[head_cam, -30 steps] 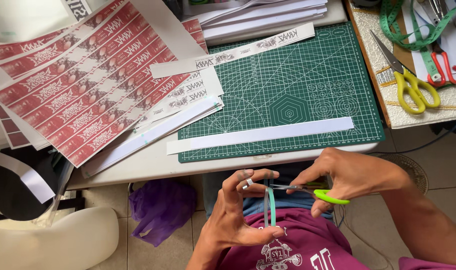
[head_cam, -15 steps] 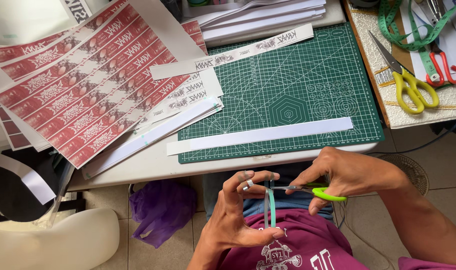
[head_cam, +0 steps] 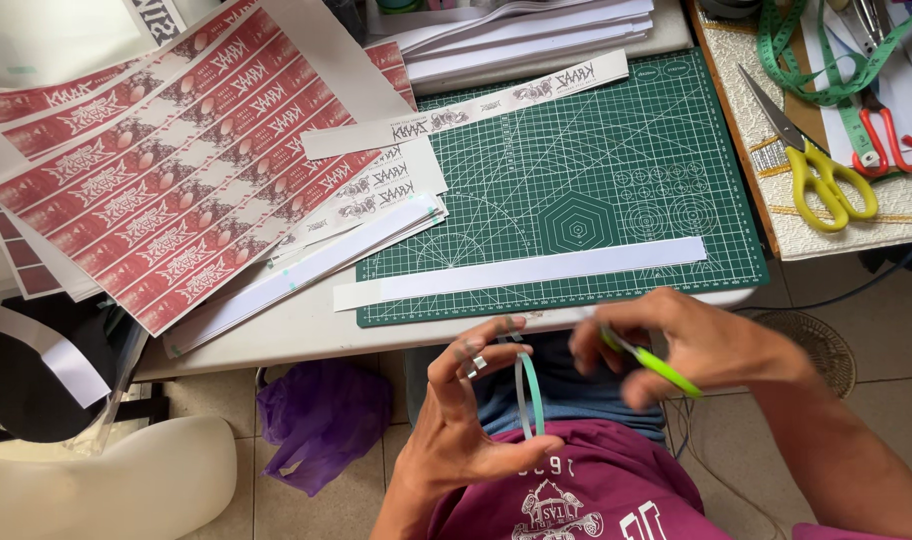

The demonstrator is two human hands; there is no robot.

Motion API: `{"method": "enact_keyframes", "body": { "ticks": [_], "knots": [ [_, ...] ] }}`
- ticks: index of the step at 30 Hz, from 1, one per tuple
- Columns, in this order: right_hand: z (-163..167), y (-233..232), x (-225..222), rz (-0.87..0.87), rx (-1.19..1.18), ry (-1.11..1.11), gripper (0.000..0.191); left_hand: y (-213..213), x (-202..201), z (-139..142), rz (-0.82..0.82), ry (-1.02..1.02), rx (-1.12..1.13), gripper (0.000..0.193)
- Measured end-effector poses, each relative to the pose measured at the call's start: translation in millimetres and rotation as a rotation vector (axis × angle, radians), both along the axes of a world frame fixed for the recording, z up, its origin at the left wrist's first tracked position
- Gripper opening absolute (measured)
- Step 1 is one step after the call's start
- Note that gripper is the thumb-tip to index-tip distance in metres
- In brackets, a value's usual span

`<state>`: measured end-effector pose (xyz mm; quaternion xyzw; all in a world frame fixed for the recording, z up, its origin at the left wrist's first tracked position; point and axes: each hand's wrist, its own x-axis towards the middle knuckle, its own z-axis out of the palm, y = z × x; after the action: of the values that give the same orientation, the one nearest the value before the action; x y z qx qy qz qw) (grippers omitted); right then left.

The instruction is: The person assembles long white paper strips by applying small pieces of light green tape at intervals. They cut the tape with scissors, place it on the strip, and press it down. The person repeats this process on multiple strips laid out on a green cutting mat.

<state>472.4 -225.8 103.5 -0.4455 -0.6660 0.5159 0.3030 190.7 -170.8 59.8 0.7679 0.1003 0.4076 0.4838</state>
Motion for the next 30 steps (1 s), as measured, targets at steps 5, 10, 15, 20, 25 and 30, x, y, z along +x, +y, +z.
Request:
{"method": "enact_keyframes", "body": {
  "ticks": [5, 10, 15, 20, 25, 30],
  "knots": [
    [-0.9, -6.9, -31.8, -0.319, -0.145, 0.121, 0.074, -0.3, 6.3, 3.1, -0.003, 0.03, 0.036, 0.113],
    [13.8, -5.9, -48.2, -0.368, -0.154, 0.042, 0.083, 0.5, 7.5, 3.4, -0.001, 0.049, 0.06, 0.114],
    [17.8, -0.6, -56.8, -0.363, -0.104, 0.065, 0.082, 0.8, 6.7, 1.9, 0.02, 0.056, 0.105, 0.116],
    [17.1, 0.7, -58.6, -0.401, -0.078, 0.024, 0.084, -1.2, 5.7, -1.0, 0.042, 0.063, 0.067, 0.115],
    [20.6, 1.6, -60.9, -0.468, -0.071, -0.02, 0.087, -2.7, 6.8, -4.4, 0.081, 0.111, -0.044, 0.111],
    [24.8, -1.8, -58.4, -0.462, 0.139, -0.216, 0.085, 0.1, 4.6, -1.0, 0.064, 0.234, -0.142, 0.1]
  ]
}}
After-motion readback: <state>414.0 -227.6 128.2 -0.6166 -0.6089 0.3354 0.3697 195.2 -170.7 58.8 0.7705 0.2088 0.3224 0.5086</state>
